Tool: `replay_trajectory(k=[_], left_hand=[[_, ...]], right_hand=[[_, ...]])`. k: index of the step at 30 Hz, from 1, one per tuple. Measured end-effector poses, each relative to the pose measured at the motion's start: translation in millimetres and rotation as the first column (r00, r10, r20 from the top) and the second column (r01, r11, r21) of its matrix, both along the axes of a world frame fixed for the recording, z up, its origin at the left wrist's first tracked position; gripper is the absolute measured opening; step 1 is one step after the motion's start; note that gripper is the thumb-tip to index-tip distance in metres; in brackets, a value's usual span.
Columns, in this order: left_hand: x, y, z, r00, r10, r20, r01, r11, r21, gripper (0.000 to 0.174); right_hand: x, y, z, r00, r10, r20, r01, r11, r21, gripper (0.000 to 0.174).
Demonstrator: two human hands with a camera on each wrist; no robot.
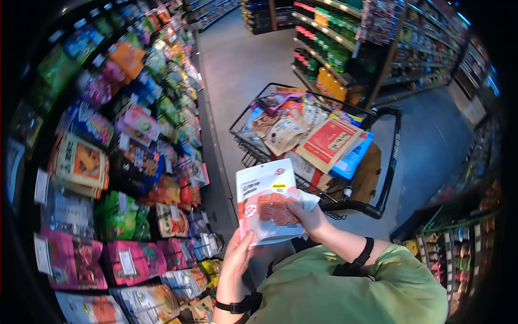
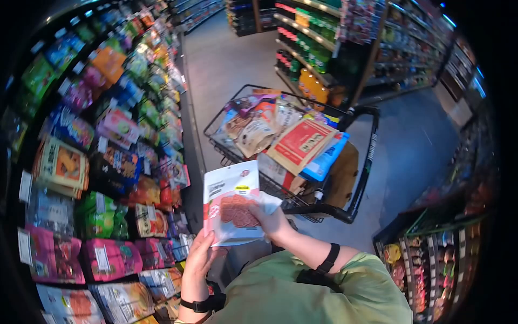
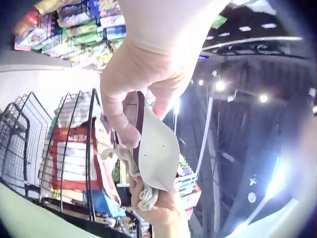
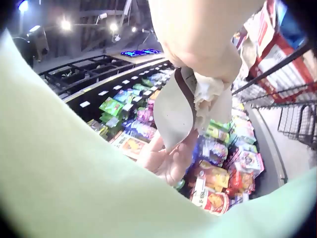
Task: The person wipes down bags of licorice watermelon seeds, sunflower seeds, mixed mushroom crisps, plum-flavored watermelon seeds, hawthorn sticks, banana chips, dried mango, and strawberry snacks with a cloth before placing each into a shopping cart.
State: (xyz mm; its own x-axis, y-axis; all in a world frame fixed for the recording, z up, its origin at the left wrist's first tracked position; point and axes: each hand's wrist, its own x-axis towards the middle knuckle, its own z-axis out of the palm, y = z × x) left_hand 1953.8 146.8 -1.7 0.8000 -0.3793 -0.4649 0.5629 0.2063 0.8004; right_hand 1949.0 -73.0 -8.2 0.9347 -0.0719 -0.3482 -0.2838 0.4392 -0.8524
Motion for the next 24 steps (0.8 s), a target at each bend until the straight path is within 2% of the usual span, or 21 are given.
replay_trajectory(k=[1, 2, 4, 7, 9, 11, 13, 15, 17, 18, 19, 21, 24], left_hand=[[9.5, -16.9, -0.2, 0.996, -0.085, -0.001, 0.085, 0.996, -0.009, 0.041], [18.9, -32.2, -3.0, 0.994, -0.111, -0.003, 0.111, 0.994, -0.007, 0.041], [38.2, -62.3, -7.4, 0.958, -0.273, 0.084, 0.276, 0.961, -0.033, 0.038], [65.7, -116.4, 3.4, 0.934, -0.33, 0.14, 0.334, 0.943, -0.004, 0.04], [88.5, -149.6, 9.4, 0.941, -0.302, 0.151, 0.309, 0.951, -0.019, 0.038], [112.5, -181.2, 24.7, 0.925, -0.26, 0.277, 0.295, 0.951, -0.094, 0.049], [129.8, -206.4, 37.1, 0.939, -0.209, 0.273, 0.211, 0.977, 0.021, 0.071], [141.9, -213.5, 19.8, 0.954, -0.117, 0.276, 0.106, 0.993, 0.055, 0.069], [141.7, -203.5, 7.3, 0.954, -0.136, 0.267, 0.128, 0.991, 0.045, 0.066], [138.6, -193.6, 0.6, 0.957, -0.155, 0.244, 0.149, 0.988, 0.042, 0.062], [135.4, -182.9, -4.7, 0.959, -0.143, 0.244, 0.137, 0.99, 0.044, 0.062], [125.3, -158.3, -14.6, 0.973, -0.159, 0.169, 0.156, 0.987, 0.029, 0.052], [107.9, -117.3, -20.1, 0.99, -0.08, 0.118, 0.076, 0.996, 0.036, 0.042]], right_hand=[[-2.9, -13.6, 0.0, 0.997, -0.069, 0.037, 0.071, 0.994, -0.084, 0.028], [-5.2, -29.6, 0.5, 0.99, -0.102, 0.093, 0.111, 0.99, -0.092, 0.028], [-8.1, -57.5, 13.0, 0.964, -0.197, 0.18, 0.215, 0.973, -0.083, 0.031], [1.5, -102.3, 24.1, 0.931, -0.304, 0.203, 0.342, 0.92, -0.191, 0.037], [18.6, -128.3, 41.0, 0.902, -0.387, 0.191, 0.414, 0.901, -0.13, 0.038], [37.6, -156.0, 47.8, 0.862, -0.481, 0.16, 0.494, 0.868, -0.052, 0.039], [50.9, -179.6, 55.9, 0.855, -0.517, -0.039, 0.519, 0.854, 0.037, 0.04], [50.5, -196.7, 35.7, 0.85, -0.525, -0.052, 0.526, 0.85, 0.015, 0.044], [39.3, -194.6, 31.1, 0.809, -0.587, 0.014, 0.579, 0.793, -0.191, 0.047], [31.4, -190.5, 43.1, 0.815, -0.578, 0.028, 0.569, 0.791, -0.225, 0.049], [27.6, -189.8, 43.4, 0.823, -0.568, 0.027, 0.558, 0.799, -0.223, 0.049], [19.3, -189.1, 39.8, 0.849, -0.527, 0.048, 0.527, 0.834, -0.162, 0.047], [18.5, -172.4, 51.9, 0.87, -0.486, 0.087, 0.494, 0.853, -0.171, 0.047]])
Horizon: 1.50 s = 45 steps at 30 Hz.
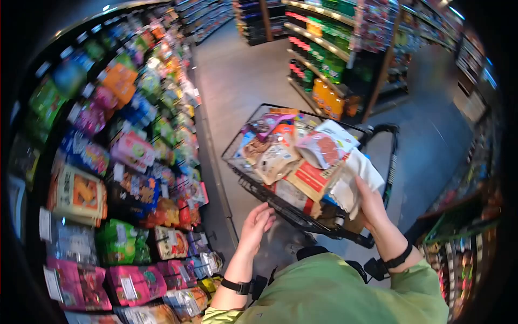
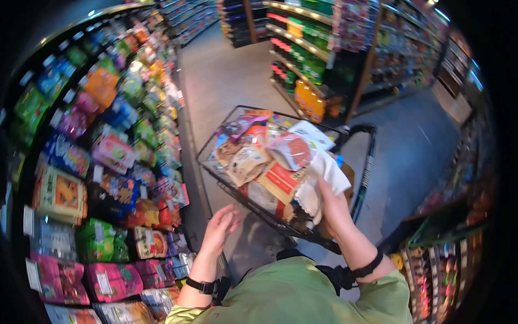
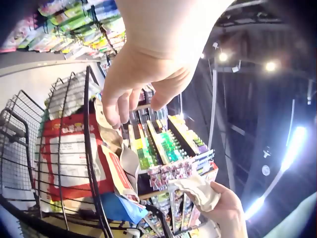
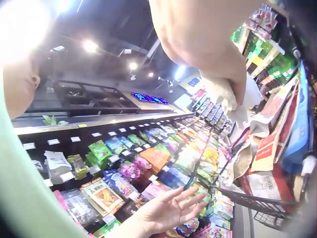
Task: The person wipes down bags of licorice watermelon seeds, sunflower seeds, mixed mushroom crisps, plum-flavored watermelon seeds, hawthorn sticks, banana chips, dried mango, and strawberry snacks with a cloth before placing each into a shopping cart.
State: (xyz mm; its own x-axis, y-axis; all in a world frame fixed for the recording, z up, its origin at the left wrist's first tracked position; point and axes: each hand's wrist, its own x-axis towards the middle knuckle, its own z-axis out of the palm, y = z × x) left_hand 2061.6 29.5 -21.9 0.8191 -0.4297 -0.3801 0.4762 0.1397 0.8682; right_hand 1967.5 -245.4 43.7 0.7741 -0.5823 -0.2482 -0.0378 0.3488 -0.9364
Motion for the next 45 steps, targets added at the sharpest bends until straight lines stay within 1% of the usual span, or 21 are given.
replay_trajectory(k=[5, 8, 9, 14, 17, 20, 21, 23, 24, 27, 29, 31, 32, 33, 35, 37, 39, 41, 43, 44, 45], left_hand=[[-40.5, 82.5, -11.8, 0.953, 0.294, 0.07, -0.296, 0.955, 0.02, 0.034], [-84.5, 140.7, -16.9, 0.868, 0.454, 0.204, -0.475, 0.877, 0.072, 0.036], [-103.8, 158.6, -18.3, 0.825, 0.51, 0.244, -0.538, 0.841, 0.062, 0.036], [-208.5, 227.0, -35.4, 0.524, 0.786, 0.327, -0.835, 0.549, 0.019, 0.032], [-265.8, 250.1, -25.2, 0.329, 0.871, 0.366, -0.937, 0.349, 0.011, 0.029], [-323.1, 258.3, 5.3, 0.056, 0.836, 0.546, -0.998, 0.064, 0.005, 0.021], [-339.6, 262.8, 12.9, -0.081, 0.693, 0.716, -0.996, -0.086, -0.03, 0.019], [-373.4, 271.8, 45.9, -0.229, 0.518, 0.824, -0.927, -0.374, -0.023, 0.02], [-391.3, 280.0, 56.5, -0.253, 0.415, 0.874, -0.873, -0.488, -0.02, 0.02], [-436.9, 306.6, 90.0, -0.276, 0.107, 0.955, -0.676, -0.728, -0.114, 0.025], [-461.5, 326.8, 87.5, -0.464, 0.304, 0.832, -0.694, -0.709, -0.128, 0.04], [-477.5, 341.8, 112.9, -0.367, 0.282, 0.887, -0.687, -0.724, -0.054, 0.061], [-482.3, 352.4, 117.9, -0.401, 0.325, 0.857, -0.739, -0.667, -0.093, 0.065], [-487.2, 366.0, 116.1, -0.371, 0.325, 0.87, -0.759, -0.646, -0.082, 0.069], [-488.7, 382.8, 119.0, -0.394, 0.365, 0.844, -0.83, -0.536, -0.156, 0.07], [-489.1, 392.2, 118.4, -0.368, 0.395, 0.842, -0.859, -0.49, -0.146, 0.07], [-491.9, 388.0, 123.5, -0.346, 0.453, 0.822, -0.888, -0.441, -0.131, 0.068], [-492.3, 377.8, 129.9, -0.395, 0.45, 0.801, -0.889, -0.407, -0.21, 0.062], [-498.8, 368.4, 135.8, -0.328, 0.512, 0.794, -0.933, -0.307, -0.187, 0.053], [-505.6, 360.4, 141.3, -0.235, 0.633, 0.738, -0.967, -0.232, -0.108, 0.047], [-505.9, 355.9, 140.1, -0.228, 0.632, 0.74, -0.969, -0.221, -0.109, 0.047]], right_hand=[[15.6, 65.0, 29.0, 0.962, 0.273, 0.0, -0.273, 0.962, 0.008, 0.047], [27.1, 111.6, 18.5, 0.857, 0.514, 0.027, -0.515, 0.855, 0.059, 0.048], [28.3, 126.0, 14.0, 0.823, 0.562, -0.08, -0.558, 0.827, 0.074, 0.05], [24.4, 221.0, -0.3, 0.521, 0.849, -0.088, -0.852, 0.523, 0.013, 0.055], [11.8, 279.6, -0.7, 0.341, 0.934, -0.11, -0.94, 0.342, -0.015, 0.053], [-8.5, 335.5, -0.7, 0.157, 0.985, -0.065, -0.987, 0.155, -0.038, 0.054], [-13.9, 351.1, -6.5, 0.097, 0.995, -0.038, -0.993, 0.095, -0.073, 0.054], [-52.5, 383.7, 11.8, -0.088, 0.992, 0.094, -0.915, -0.043, -0.402, 0.054], [-41.1, 402.0, 9.9, -0.125, 0.991, -0.057, -0.967, -0.135, -0.217, 0.051], [-72.5, 453.8, 23.3, -0.359, 0.928, 0.105, -0.893, -0.309, -0.326, 0.048], [-93.2, 485.3, 35.1, -0.462, 0.872, 0.162, -0.852, -0.385, -0.355, 0.049], [-111.0, 519.0, 38.9, -0.501, 0.833, 0.235, -0.86, -0.449, -0.242, 0.048], [-121.6, 537.3, 45.0, -0.514, 0.802, 0.306, -0.857, -0.491, -0.153, 0.048], [-132.7, 555.1, 53.2, -0.518, 0.768, 0.377, -0.842, -0.534, -0.068, 0.047], [-153.7, 586.1, 71.9, -0.556, 0.709, 0.434, -0.778, -0.627, 0.028, 0.044], [-165.9, 616.1, 73.8, -0.566, 0.695, 0.443, -0.755, -0.653, 0.059, 0.041], [-181.5, 620.0, 82.5, -0.554, 0.684, 0.474, -0.752, -0.656, 0.068, 0.038], [-189.9, 618.4, 81.9, -0.544, 0.723, 0.425, -0.791, -0.611, 0.028, 0.037], [-195.2, 604.1, 80.7, -0.52, 0.722, 0.456, -0.814, -0.58, -0.011, 0.039], [-201.0, 593.9, 84.9, -0.51, 0.708, 0.488, -0.821, -0.57, -0.032, 0.04], [-205.2, 583.8, 88.9, -0.499, 0.695, 0.518, -0.829, -0.557, -0.051, 0.042]])
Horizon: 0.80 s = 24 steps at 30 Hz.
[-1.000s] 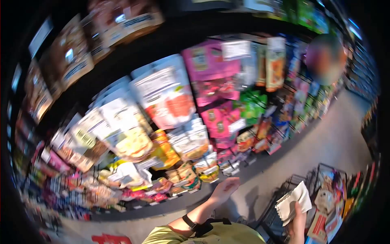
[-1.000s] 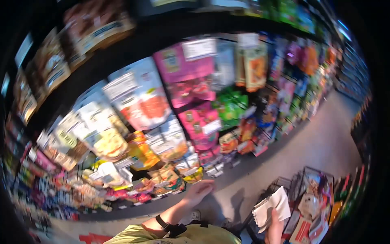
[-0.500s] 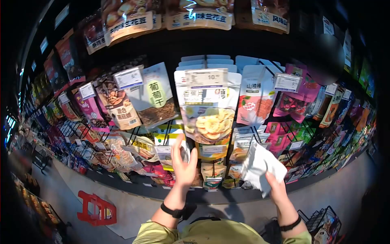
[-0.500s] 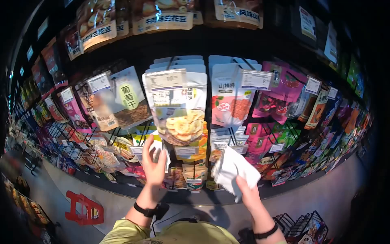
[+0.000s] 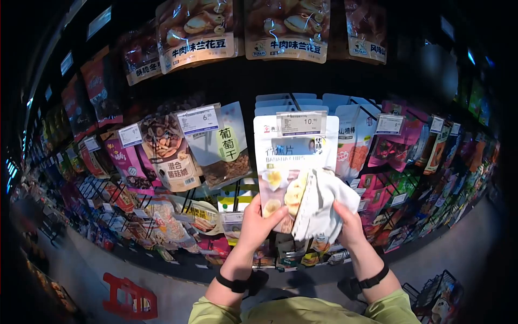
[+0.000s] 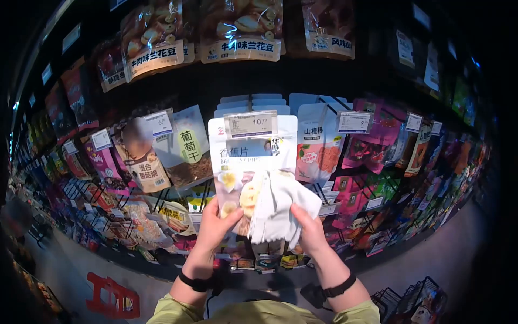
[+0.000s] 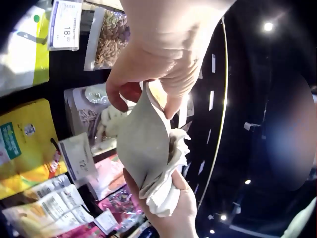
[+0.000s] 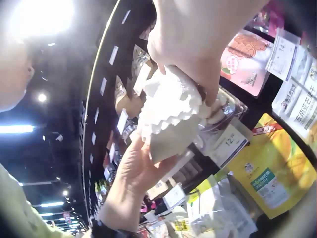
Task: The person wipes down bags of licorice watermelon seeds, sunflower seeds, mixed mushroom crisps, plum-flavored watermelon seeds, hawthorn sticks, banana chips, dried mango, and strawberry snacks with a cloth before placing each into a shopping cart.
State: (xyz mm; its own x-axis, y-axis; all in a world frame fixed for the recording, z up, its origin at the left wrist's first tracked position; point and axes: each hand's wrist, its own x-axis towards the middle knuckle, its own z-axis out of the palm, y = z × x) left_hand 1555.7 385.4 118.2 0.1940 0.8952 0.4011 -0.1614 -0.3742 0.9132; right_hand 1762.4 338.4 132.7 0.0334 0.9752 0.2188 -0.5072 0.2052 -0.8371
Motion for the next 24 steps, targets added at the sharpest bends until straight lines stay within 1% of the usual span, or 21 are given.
replay_trajectory(k=[2, 3, 4, 6, 7, 8, 10, 11, 12, 13, 14, 15, 16, 17, 18, 19, 20, 21, 22, 23, 24], left_hand=[[1.3, -9.2, -5.8, 0.958, -0.143, 0.249, 0.175, 0.978, -0.111, 0.054], [4.1, -17.8, -1.5, 0.921, -0.193, 0.339, 0.244, 0.963, -0.114, 0.059], [5.3, -24.1, -3.3, 0.919, -0.207, 0.335, 0.257, 0.96, -0.113, 0.059], [6.8, -35.7, -12.7, 0.901, -0.315, 0.299, 0.36, 0.927, -0.106, 0.063], [8.4, -38.9, -14.5, 0.897, -0.331, 0.295, 0.375, 0.921, -0.108, 0.063], [10.7, -42.0, -16.5, 0.867, -0.404, 0.29, 0.458, 0.877, -0.147, 0.061], [17.5, -46.9, -22.9, 0.786, -0.545, 0.293, 0.611, 0.758, -0.229, 0.057], [23.7, -48.4, -31.9, 0.811, -0.535, 0.238, 0.583, 0.77, -0.259, 0.053], [33.5, -47.9, -40.5, 0.796, -0.557, 0.238, 0.605, 0.749, -0.27, 0.053], [45.0, -48.0, -49.6, 0.803, -0.506, 0.316, 0.592, 0.738, -0.322, 0.05], [54.7, -50.5, -56.4, 0.806, -0.447, 0.387, 0.581, 0.72, -0.378, 0.048], [63.1, -55.7, -46.4, 0.81, -0.44, 0.387, 0.583, 0.677, -0.449, 0.046], [71.2, -53.5, -47.2, 0.798, -0.464, 0.384, 0.602, 0.646, -0.469, 0.046], [79.3, -50.3, -50.1, 0.771, -0.51, 0.381, 0.637, 0.608, -0.475, 0.046], [88.6, -49.3, -51.1, 0.739, -0.556, 0.38, 0.671, 0.567, -0.477, 0.046], [98.7, -52.2, -49.5, 0.752, -0.574, 0.323, 0.653, 0.587, -0.478, 0.046], [110.6, -56.7, -51.4, 0.731, -0.602, 0.321, 0.673, 0.558, -0.486, 0.046], [123.1, -62.3, -53.7, 0.753, -0.539, 0.377, 0.656, 0.583, -0.479, 0.043], [131.7, -66.5, -56.8, 0.771, -0.471, 0.428, 0.635, 0.607, -0.478, 0.04], [135.8, -66.2, -68.9, 0.718, -0.583, 0.38, 0.696, 0.581, -0.422, 0.042], [145.2, -69.3, -71.9, 0.695, -0.544, 0.47, 0.718, 0.496, -0.488, 0.042]], right_hand=[[-1.3, -18.0, 1.0, 1.0, 0.012, -0.024, -0.011, 1.0, 0.017, 0.044], [-0.4, -25.4, -1.4, 0.999, -0.035, 0.029, 0.035, 0.999, 0.021, 0.044], [0.7, -32.6, -1.4, 0.993, -0.083, 0.08, 0.081, 0.996, 0.027, 0.044], [3.8, -49.1, 4.2, 0.992, -0.098, 0.081, 0.096, 0.995, 0.028, 0.044], [6.7, -56.2, 5.2, 0.995, -0.072, 0.071, 0.073, 0.997, -0.01, 0.046], [10.9, -62.5, 2.4, 0.997, -0.047, 0.06, 0.05, 0.998, -0.049, 0.048], [22.3, -71.7, -10.8, 0.997, -0.075, 0.031, 0.078, 0.993, -0.094, 0.048], [25.9, -79.1, -12.7, 0.988, -0.152, -0.035, 0.145, 0.979, -0.146, 0.048], [30.5, -87.3, -14.9, 0.967, -0.235, -0.098, 0.211, 0.956, -0.203, 0.048], [40.1, -96.2, -17.2, 0.934, -0.323, -0.15, 0.281, 0.927, -0.247, 0.046], [47.1, -106.1, -17.7, 0.871, -0.465, -0.157, 0.42, 0.872, -0.253, 0.043], [54.7, -117.9, -17.4, 0.802, -0.581, -0.139, 0.558, 0.812, -0.174, 0.042], [60.9, -131.1, -19.0, 0.716, -0.686, -0.128, 0.68, 0.727, -0.093, 0.041], [65.9, -145.6, -24.0, 0.648, -0.761, 0.017, 0.761, 0.648, 0.013, 0.041], [68.5, -160.2, -27.7, 0.549, -0.822, 0.155, 0.813, 0.568, 0.132, 0.041], [61.1, -175.4, -25.1, 0.484, -0.771, 0.414, 0.785, 0.591, 0.186, 0.042], [53.2, -155.3, -19.5, 0.201, -0.892, 0.405, 0.693, 0.422, 0.585, 0.042], [58.4, -167.5, -7.0, -0.007, -0.681, 0.732, 0.404, 0.668, 0.625, 0.058], [51.5, -170.1, 1.0, -0.212, -0.438, 0.873, 0.256, 0.838, 0.483, 0.072], [45.1, -165.5, -10.8, -0.158, -0.238, 0.958, 0.237, 0.933, 0.27, 0.075], [38.8, -166.7, -23.5, -0.293, -0.208, 0.933, 0.272, 0.918, 0.29, 0.073]])
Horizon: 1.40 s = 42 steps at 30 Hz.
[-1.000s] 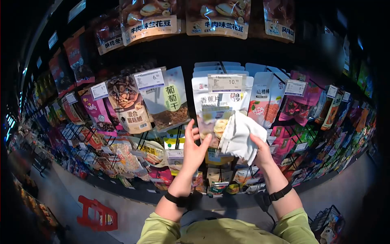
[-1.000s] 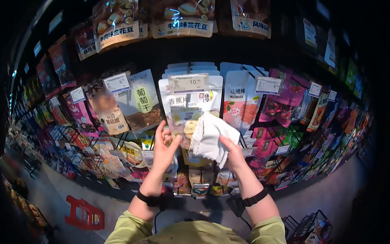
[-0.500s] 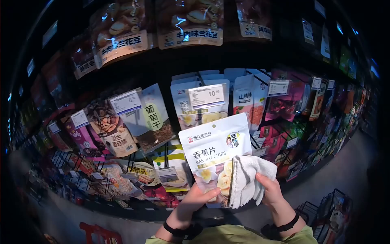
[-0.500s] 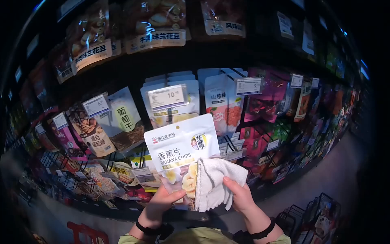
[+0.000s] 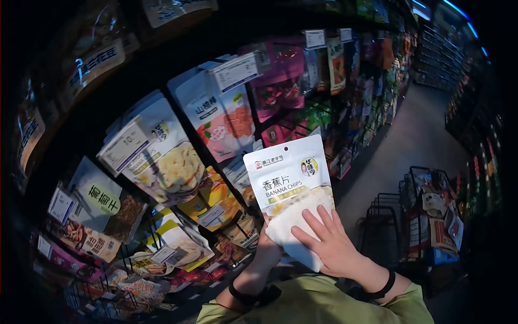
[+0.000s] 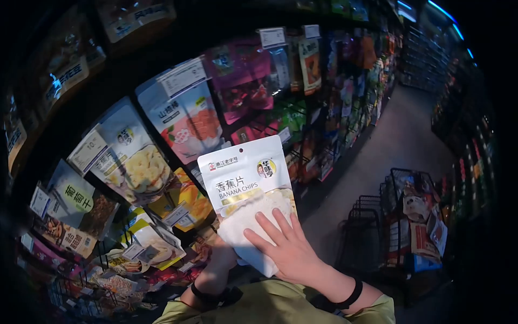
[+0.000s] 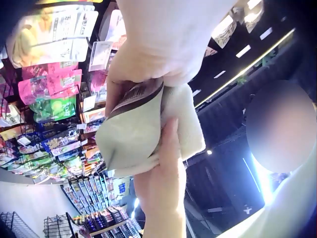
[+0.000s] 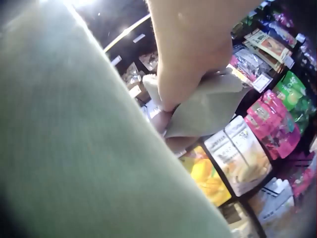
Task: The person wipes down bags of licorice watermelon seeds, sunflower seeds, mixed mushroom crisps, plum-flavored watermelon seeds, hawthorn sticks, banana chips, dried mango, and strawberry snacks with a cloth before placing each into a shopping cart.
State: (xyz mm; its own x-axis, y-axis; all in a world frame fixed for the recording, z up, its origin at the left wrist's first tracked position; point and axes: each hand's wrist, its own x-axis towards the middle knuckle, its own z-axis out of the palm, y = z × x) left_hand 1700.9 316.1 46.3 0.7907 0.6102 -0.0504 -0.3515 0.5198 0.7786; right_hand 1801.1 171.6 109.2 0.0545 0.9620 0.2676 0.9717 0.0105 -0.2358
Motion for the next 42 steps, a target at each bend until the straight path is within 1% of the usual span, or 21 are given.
replay_trajectory(k=[2, 6, 8, 10, 12, 14, 15, 16, 17, 18, 20, 24, 25, 28, 31, 32, 33, 34, 36, 38, 42], left_hand=[[4.6, -6.6, -2.7, 0.994, -0.09, -0.065, 0.107, 0.93, 0.352, 0.041], [9.2, -22.8, 10.1, 0.937, -0.212, -0.277, 0.343, 0.698, 0.629, 0.045], [16.2, -21.6, -2.3, 0.919, -0.342, -0.195, 0.37, 0.58, 0.725, 0.045], [14.8, -22.6, -7.5, 0.897, -0.336, -0.289, 0.442, 0.631, 0.638, 0.044], [15.3, -18.9, -10.7, 0.864, -0.328, -0.382, 0.496, 0.682, 0.537, 0.044], [17.6, -7.8, -10.3, 0.953, -0.196, -0.231, 0.291, 0.804, 0.518, 0.045], [8.5, -13.5, 5.3, 0.964, -0.241, -0.113, 0.266, 0.9, 0.346, 0.048], [11.7, -5.9, 8.4, 0.968, -0.249, 0.009, 0.217, 0.859, 0.463, 0.054], [14.1, -0.4, 8.5, 0.949, -0.301, 0.093, 0.289, 0.949, 0.125, 0.056], [15.3, 3.8, 6.6, 0.93, -0.316, 0.19, 0.354, 0.908, -0.224, 0.059], [14.4, 9.4, 0.9, 0.967, -0.229, 0.11, 0.242, 0.962, -0.124, 0.061], [17.1, 3.9, -0.1, 0.999, -0.03, 0.019, 0.025, 0.975, 0.222, 0.061], [10.9, -0.5, 14.6, 0.988, -0.129, -0.086, 0.142, 0.975, 0.169, 0.059], [15.9, -3.4, 7.9, 0.936, -0.35, -0.037, 0.346, 0.897, 0.274, 0.059], [12.4, -3.8, 10.7, 0.893, -0.429, -0.136, 0.45, 0.844, 0.292, 0.057], [12.7, -3.9, 10.9, 0.871, -0.454, -0.185, 0.49, 0.823, 0.288, 0.056], [11.7, -7.9, 16.5, 0.894, -0.405, -0.193, 0.445, 0.854, 0.269, 0.055], [13.4, -7.9, 16.9, 0.892, -0.412, -0.187, 0.45, 0.85, 0.274, 0.055], [14.7, -8.8, 16.5, 0.94, -0.319, -0.12, 0.337, 0.924, 0.18, 0.056], [20.3, -8.2, 14.2, 0.949, -0.294, -0.117, 0.313, 0.925, 0.213, 0.055], [28.5, -6.1, 19.1, 0.956, -0.276, -0.099, 0.293, 0.922, 0.252, 0.053]], right_hand=[[7.7, -1.5, -4.5, 0.992, -0.055, -0.113, 0.054, 0.999, -0.01, 0.07], [34.6, -1.3, 6.9, 0.962, -0.217, -0.166, 0.234, 0.967, 0.096, 0.063], [49.2, 1.4, 5.8, 0.926, -0.32, -0.2, 0.352, 0.923, 0.155, 0.063], [50.2, 0.8, 5.4, 0.912, -0.346, -0.221, 0.384, 0.909, 0.162, 0.064], [39.5, 2.4, 4.0, 0.965, -0.259, -0.027, 0.261, 0.959, 0.11, 0.073], [21.7, 0.9, 4.0, 0.991, -0.129, -0.034, 0.128, 0.991, -0.036, 0.074], [14.0, 0.0, -0.1, 0.992, -0.1, -0.079, 0.098, 0.995, -0.029, 0.076], [7.0, -1.6, -4.9, 0.99, -0.068, -0.123, 0.066, 0.998, -0.02, 0.077], [2.8, -3.7, -11.4, 0.99, -0.069, -0.127, 0.067, 0.998, -0.021, 0.077], [0.3, -5.7, -19.5, 0.993, -0.008, -0.115, 0.008, 1.0, -0.005, 0.076], [-0.1, -10.8, -24.0, 0.993, 0.053, -0.107, -0.052, 0.999, 0.011, 0.075], [9.0, -21.0, -18.7, 0.985, -0.084, -0.152, 0.081, 0.996, -0.023, 0.07], [13.4, -22.0, -19.7, 0.97, -0.18, -0.166, 0.187, 0.982, 0.03, 0.069], [29.7, -23.0, -18.4, 0.907, -0.362, -0.218, 0.399, 0.902, 0.166, 0.065], [52.8, -26.3, -35.0, 0.847, -0.492, -0.198, 0.529, 0.816, 0.233, 0.058], [62.1, -28.2, -52.3, 0.677, -0.354, -0.645, 0.65, 0.698, 0.3, 0.051], [73.4, -30.1, -66.8, 0.383, -0.065, -0.922, 0.773, 0.569, 0.28, 0.046], [84.8, -33.3, -76.3, 0.332, -0.15, -0.931, 0.828, 0.519, 0.212, 0.047], [79.3, -41.6, -72.5, -0.152, 0.019, -0.988, 0.753, 0.65, -0.103, 0.047], [63.6, -38.8, -69.0, -0.574, 0.264, -0.775, 0.406, 0.914, 0.011, 0.047], [39.9, -31.0, -60.5, -0.476, 0.22, -0.852, 0.272, 0.958, 0.095, 0.05]])
